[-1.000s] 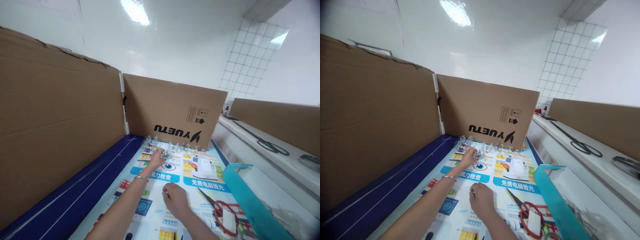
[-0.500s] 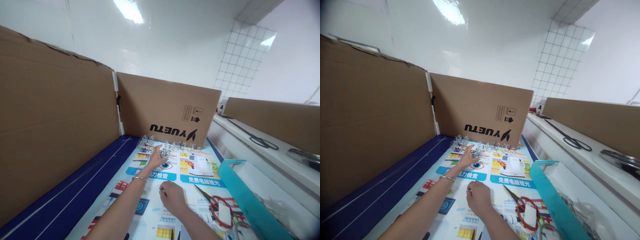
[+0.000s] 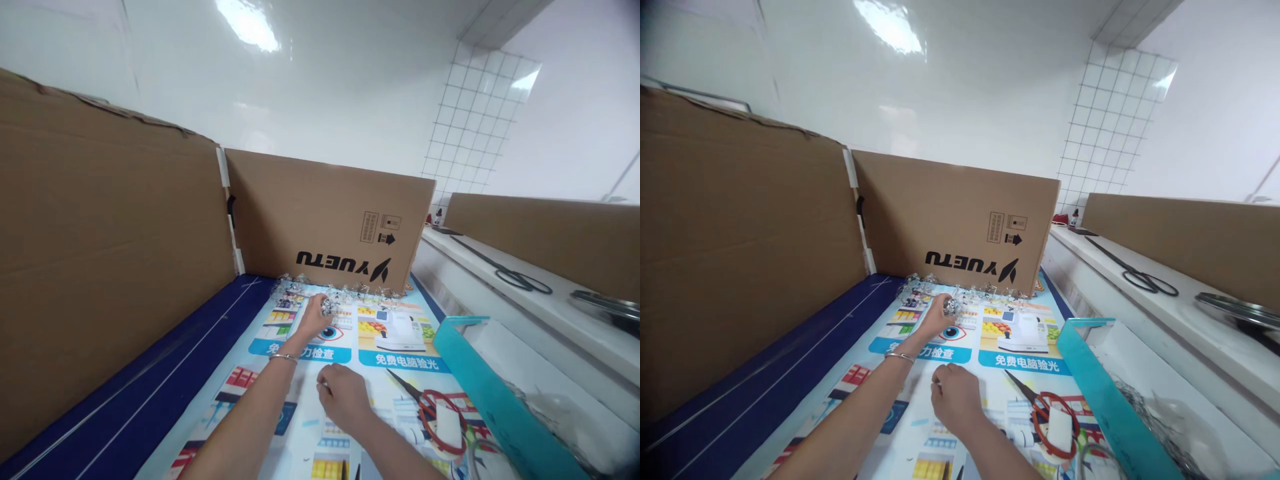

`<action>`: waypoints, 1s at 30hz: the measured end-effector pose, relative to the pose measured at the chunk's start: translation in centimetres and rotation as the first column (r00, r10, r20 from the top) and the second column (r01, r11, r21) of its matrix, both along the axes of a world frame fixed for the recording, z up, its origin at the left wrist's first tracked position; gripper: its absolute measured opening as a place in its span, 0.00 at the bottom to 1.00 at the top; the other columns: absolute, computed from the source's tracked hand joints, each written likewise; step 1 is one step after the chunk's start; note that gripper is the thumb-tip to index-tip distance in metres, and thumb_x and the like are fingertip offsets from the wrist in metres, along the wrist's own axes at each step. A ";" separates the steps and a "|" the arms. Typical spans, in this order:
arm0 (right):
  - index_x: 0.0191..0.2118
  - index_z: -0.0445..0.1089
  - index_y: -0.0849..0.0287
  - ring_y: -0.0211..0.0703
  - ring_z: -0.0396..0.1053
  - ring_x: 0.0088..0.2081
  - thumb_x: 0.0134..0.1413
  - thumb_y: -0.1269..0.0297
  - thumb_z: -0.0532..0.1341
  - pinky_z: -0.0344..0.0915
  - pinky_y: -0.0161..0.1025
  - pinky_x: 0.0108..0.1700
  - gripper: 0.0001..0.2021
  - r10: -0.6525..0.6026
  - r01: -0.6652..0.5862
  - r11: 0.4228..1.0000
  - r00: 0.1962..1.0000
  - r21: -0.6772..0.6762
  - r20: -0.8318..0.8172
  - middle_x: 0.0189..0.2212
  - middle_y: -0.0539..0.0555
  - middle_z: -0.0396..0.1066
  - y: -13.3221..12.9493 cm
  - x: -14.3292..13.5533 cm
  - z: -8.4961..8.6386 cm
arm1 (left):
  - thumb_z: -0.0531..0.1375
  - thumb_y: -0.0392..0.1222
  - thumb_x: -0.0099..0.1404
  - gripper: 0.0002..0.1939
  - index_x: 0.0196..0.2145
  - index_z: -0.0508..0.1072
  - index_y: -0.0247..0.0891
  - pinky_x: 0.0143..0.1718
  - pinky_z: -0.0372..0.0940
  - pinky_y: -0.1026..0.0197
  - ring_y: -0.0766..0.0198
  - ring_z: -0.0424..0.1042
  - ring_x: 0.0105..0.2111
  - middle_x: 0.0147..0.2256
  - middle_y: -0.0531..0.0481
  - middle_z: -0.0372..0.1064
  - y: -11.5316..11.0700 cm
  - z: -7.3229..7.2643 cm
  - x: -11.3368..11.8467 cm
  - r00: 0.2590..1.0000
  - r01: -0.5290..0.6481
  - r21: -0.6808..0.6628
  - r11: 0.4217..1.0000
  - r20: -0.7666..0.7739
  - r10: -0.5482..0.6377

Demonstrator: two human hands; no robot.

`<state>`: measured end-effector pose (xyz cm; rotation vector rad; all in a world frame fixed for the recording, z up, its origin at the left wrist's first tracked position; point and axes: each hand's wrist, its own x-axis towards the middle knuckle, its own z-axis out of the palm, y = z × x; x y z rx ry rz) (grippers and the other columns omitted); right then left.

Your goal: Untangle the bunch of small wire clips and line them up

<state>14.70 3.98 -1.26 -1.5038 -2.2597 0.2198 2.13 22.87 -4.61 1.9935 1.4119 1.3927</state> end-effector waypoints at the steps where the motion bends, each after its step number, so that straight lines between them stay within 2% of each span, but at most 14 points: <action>1: 0.32 0.66 0.53 0.38 0.66 0.34 0.50 0.68 0.54 0.52 0.33 0.33 0.05 0.005 -0.005 1.000 1.000 0.004 -0.003 0.31 0.47 0.70 0.0 0.0 -0.1 | 0.60 0.33 0.47 0.26 0.45 0.61 0.40 0.47 0.57 0.57 0.58 0.62 0.45 0.45 0.47 0.59 0.0 0.0 -0.2 1.000 0.007 0.009 1.000 -0.013 -0.007; 6: 0.33 0.66 0.53 0.38 0.66 0.35 0.50 0.68 0.53 0.54 0.32 0.35 0.06 0.018 -0.018 1.000 0.999 -0.003 -0.035 0.32 0.47 0.70 0.1 0.3 -0.4 | 0.59 0.32 0.45 0.19 0.38 0.65 0.40 0.42 0.59 0.59 0.61 0.64 0.38 0.39 0.51 0.61 -0.2 0.1 -1.9 0.996 0.039 0.019 0.999 -0.080 -0.038; 12: 0.34 0.67 0.53 0.38 0.66 0.36 0.50 0.68 0.53 0.55 0.32 0.36 0.07 0.025 -0.026 1.000 0.998 -0.017 -0.054 0.33 0.48 0.70 0.1 0.4 -0.6 | 0.61 0.35 0.47 0.13 0.33 0.68 0.39 0.37 0.61 0.60 0.64 0.64 0.33 0.34 0.53 0.63 0.3 -0.2 -3.6 0.989 0.058 -0.012 0.998 -0.135 -0.059; 17: 0.34 0.67 0.53 0.39 0.66 0.36 0.50 0.67 0.53 0.55 0.32 0.36 0.07 0.025 -0.026 0.999 0.998 -0.024 -0.057 0.33 0.49 0.70 0.1 0.5 -0.6 | 0.60 0.39 0.54 0.09 0.34 0.68 0.34 0.40 0.60 0.56 0.62 0.64 0.37 0.37 0.49 0.64 0.7 -0.4 -4.0 0.980 0.093 -0.013 0.996 -0.175 -0.094; 23: 0.33 0.66 0.53 0.39 0.66 0.36 0.50 0.67 0.53 0.54 0.33 0.36 0.06 0.022 -0.024 0.999 0.999 -0.025 -0.048 0.33 0.48 0.69 0.2 0.5 -0.6 | 0.62 0.37 0.49 0.09 0.32 0.71 0.39 0.41 0.60 0.58 0.61 0.65 0.38 0.35 0.51 0.65 1.0 -0.6 -4.3 0.979 0.092 -0.002 0.996 -0.180 -0.091; 28: 0.34 0.66 0.53 0.38 0.66 0.36 0.50 0.67 0.53 0.54 0.32 0.36 0.06 0.023 -0.024 0.999 0.999 -0.021 -0.043 0.33 0.48 0.70 0.2 0.5 -0.5 | 0.60 0.41 0.56 0.10 0.36 0.69 0.34 0.42 0.60 0.53 0.60 0.65 0.40 0.39 0.48 0.65 1.1 -0.9 -4.6 0.985 0.060 0.016 0.998 -0.164 -0.056; 30: 0.34 0.66 0.53 0.38 0.66 0.36 0.50 0.68 0.53 0.55 0.32 0.36 0.06 0.023 -0.024 0.999 0.999 -0.021 -0.041 0.33 0.48 0.70 0.1 0.5 -0.4 | 0.60 0.40 0.55 0.11 0.37 0.68 0.34 0.43 0.60 0.53 0.59 0.65 0.41 0.40 0.48 0.65 1.2 -1.0 -4.6 0.988 0.040 0.027 0.999 -0.151 -0.035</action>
